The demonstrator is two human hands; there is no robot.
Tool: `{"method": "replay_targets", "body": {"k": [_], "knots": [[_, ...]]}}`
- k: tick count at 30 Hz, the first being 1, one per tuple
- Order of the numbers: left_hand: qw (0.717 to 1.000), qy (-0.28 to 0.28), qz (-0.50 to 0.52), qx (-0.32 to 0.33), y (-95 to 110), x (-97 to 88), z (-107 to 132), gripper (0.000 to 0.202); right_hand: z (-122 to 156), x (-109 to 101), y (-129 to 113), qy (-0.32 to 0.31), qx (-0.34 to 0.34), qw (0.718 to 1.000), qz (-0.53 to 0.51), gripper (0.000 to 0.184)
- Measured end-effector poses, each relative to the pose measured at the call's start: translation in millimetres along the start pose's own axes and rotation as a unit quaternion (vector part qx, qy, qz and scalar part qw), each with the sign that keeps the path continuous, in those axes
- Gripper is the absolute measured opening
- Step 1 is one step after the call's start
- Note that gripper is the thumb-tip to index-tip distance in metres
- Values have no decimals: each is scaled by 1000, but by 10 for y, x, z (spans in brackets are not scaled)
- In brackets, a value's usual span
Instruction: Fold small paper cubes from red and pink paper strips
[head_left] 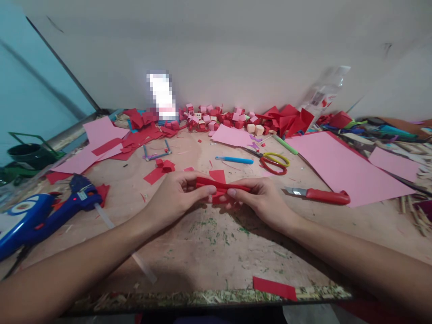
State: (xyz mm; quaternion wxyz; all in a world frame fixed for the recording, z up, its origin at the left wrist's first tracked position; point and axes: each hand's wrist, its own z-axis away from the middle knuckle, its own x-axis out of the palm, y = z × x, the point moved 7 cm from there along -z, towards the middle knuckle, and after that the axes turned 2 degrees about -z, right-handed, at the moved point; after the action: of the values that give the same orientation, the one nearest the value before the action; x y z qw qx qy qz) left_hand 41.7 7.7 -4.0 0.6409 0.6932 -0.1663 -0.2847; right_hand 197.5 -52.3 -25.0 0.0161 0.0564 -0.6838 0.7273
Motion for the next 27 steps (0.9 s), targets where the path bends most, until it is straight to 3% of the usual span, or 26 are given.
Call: {"method": "replay_targets", "body": {"k": [11, 19, 27], "knots": [[999, -15, 6, -30, -28, 17, 0, 18, 2, -7, -42, -16, -26, 999, 41, 27], [1000, -6, 0, -30, -31, 8, -18, 11, -15, -4, -19, -26, 9, 999, 31, 32], [999, -29, 13, -39, -32, 57, -11, 19, -14, 27, -38, -47, -18, 998, 30, 29]]}}
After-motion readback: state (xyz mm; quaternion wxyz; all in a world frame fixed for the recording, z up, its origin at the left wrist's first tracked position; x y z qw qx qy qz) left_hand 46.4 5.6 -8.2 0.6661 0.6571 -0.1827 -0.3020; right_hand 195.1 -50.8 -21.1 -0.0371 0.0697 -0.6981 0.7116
